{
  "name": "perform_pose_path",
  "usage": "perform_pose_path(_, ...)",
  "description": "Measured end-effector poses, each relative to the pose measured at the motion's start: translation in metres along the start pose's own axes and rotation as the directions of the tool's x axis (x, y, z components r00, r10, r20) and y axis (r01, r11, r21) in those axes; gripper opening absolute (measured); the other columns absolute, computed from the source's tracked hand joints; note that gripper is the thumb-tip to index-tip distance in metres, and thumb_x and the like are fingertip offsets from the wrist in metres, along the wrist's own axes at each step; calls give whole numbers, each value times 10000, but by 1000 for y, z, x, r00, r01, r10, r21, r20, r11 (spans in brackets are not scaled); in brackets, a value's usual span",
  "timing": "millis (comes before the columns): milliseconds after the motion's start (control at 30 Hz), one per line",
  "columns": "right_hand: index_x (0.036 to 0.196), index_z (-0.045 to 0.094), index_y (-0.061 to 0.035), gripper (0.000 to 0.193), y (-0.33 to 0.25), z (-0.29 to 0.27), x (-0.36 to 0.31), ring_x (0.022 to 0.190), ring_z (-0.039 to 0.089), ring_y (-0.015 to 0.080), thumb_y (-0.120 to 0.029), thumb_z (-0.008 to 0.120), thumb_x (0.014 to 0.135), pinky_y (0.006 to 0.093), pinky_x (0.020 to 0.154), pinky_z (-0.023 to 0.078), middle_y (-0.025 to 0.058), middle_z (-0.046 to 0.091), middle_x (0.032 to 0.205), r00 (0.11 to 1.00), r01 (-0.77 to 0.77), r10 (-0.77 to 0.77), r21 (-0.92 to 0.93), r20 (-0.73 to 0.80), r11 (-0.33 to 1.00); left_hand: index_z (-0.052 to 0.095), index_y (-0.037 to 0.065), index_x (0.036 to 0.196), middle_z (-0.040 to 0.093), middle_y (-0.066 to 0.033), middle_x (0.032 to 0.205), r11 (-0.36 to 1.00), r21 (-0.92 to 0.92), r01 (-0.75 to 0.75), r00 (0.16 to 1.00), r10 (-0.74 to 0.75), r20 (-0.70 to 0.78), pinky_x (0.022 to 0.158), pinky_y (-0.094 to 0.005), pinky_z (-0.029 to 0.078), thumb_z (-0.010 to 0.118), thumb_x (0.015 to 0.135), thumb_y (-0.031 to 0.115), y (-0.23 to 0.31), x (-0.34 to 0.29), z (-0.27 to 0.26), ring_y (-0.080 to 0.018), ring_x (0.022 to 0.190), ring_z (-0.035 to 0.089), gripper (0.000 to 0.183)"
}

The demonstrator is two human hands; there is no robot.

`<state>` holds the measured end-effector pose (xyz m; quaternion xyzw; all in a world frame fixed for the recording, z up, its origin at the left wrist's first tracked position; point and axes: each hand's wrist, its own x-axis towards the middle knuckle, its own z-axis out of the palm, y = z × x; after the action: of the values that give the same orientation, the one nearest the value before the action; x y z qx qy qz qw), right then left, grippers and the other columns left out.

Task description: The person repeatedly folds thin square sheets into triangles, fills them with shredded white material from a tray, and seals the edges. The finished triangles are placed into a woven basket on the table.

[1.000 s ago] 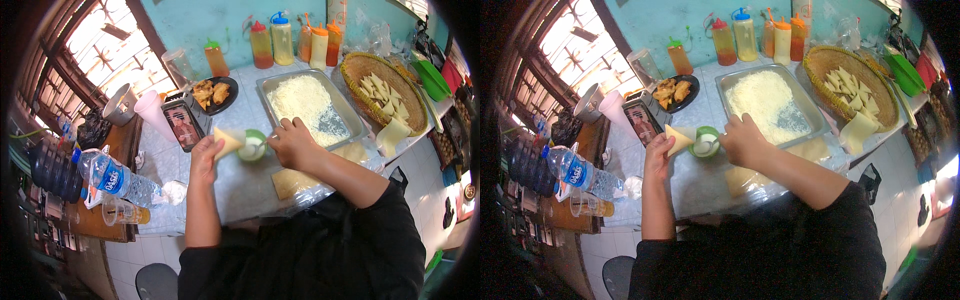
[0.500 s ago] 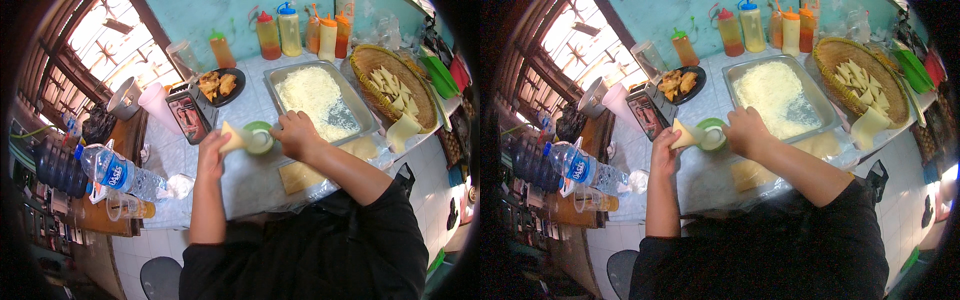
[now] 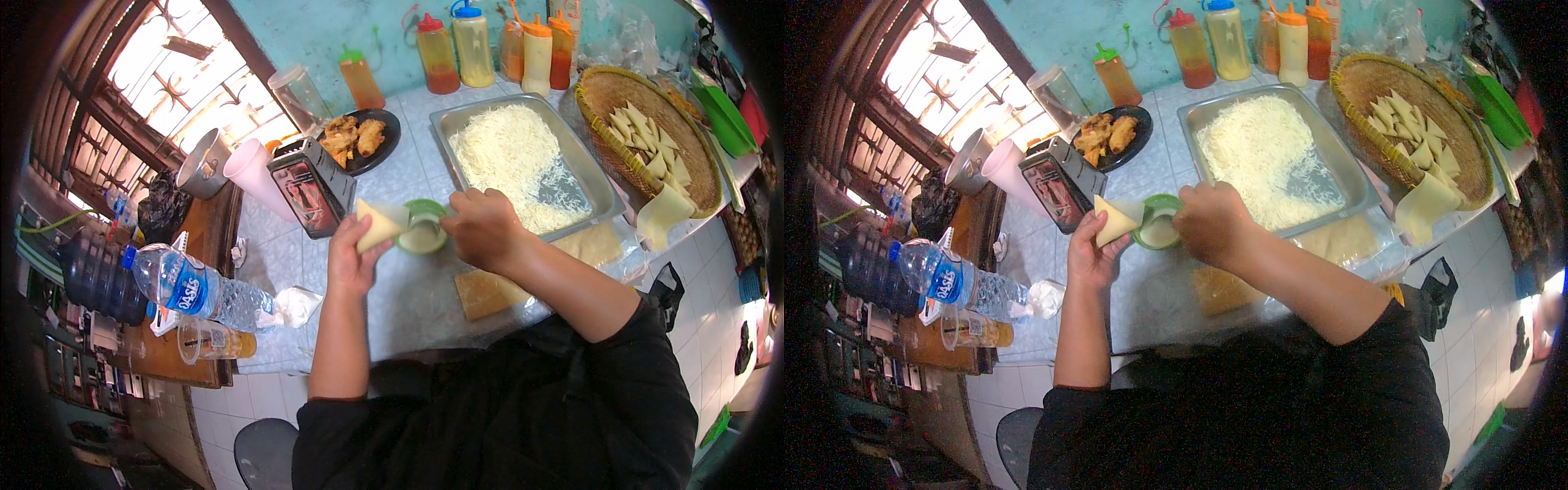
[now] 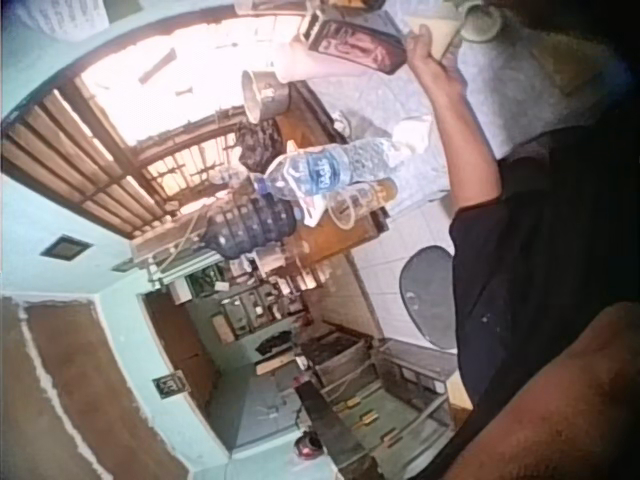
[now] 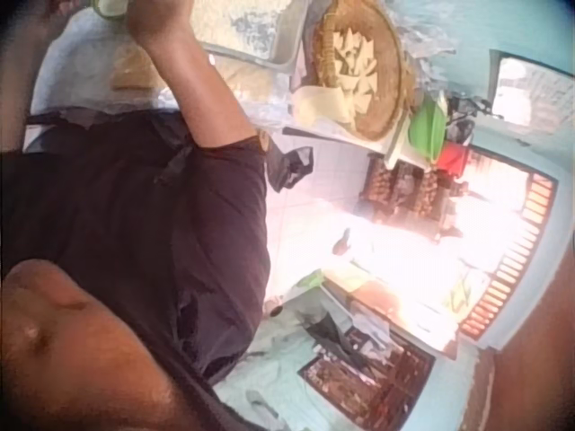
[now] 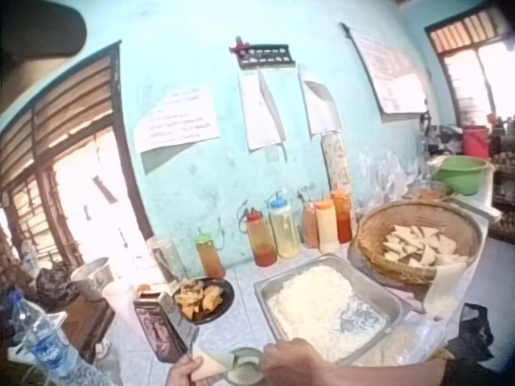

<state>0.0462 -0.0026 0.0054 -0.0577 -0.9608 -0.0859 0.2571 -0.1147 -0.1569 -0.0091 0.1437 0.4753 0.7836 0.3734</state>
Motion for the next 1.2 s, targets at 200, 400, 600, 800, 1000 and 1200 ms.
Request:
perform_pose_path(200, 836, 659, -112, 153, 0, -20, -9, 731, 586, 198, -153, 587, 708, 318, 614, 480, 49, 555, 787, 998, -55, 56, -41, 19, 998, 522, -30, 1020, 620, -153, 963, 995, 83, -55, 996, 61, -67, 663, -308, 591, 578, 867, 138, 0, -6, 8, -237, 826, 651, 234)
perform_pose_path(400, 1034, 636, -117, 280, -4, -37, -9, 786, 610, 259, -143, 551, 768, 374, 671, 511, 104, 551, 916, 946, -296, 268, 154, 181, 943, 526, -62, 1081, 621, -167, 994, 987, 153, -39, 996, 51, -70, 677, -306, 591, 566, 881, 129, -3, -6, 4, -245, 862, 650, 280)
perform_pose_path(600, 1118, 630, -170, 366, -18, -37, -8, 801, 602, 246, -92, 515, 780, 361, 665, 495, 84, 528, 889, 937, -324, 275, 247, 214, 913, 516, -56, 1151, 609, -158, 1071, 989, 122, 82, 995, -88, 40, 779, -345, 552, 565, 881, 118, -2, -8, 7, -252, 945, 623, 325)
perform_pose_path(800, 1156, 594, -185, 360, -22, -37, -5, 828, 624, 273, -158, 524, 804, 390, 686, 507, 107, 542, 975, 929, -325, 254, 265, 270, 908, 506, -58, 1167, 609, -161, 1069, 988, 115, 108, 988, -120, 98, 798, -343, 545, 570, 877, 125, -6, -10, 8, -253, 945, 624, 349)
perform_pose_path(1000, 1098, 633, -217, 315, -3, -37, -18, 846, 612, 288, -154, 468, 838, 393, 732, 496, 116, 548, 958, 859, -487, 382, 315, 342, 815, 497, -59, 1177, 608, -164, 1064, 994, 98, 49, 995, -57, 83, 800, -342, 544, 576, 874, 134, -2, -10, 7, -261, 948, 623, 368)
perform_pose_path(1200, 1079, 642, -214, 325, -1, -33, -19, 854, 607, 313, -145, 446, 829, 401, 775, 483, 118, 560, 958, 846, -530, 417, 432, 333, 730, 483, -59, 1187, 586, -170, 1092, 997, 68, 47, 992, -54, 114, 812, -348, 541, 581, 868, 133, -1, -13, 8, -269, 976, 607, 385)
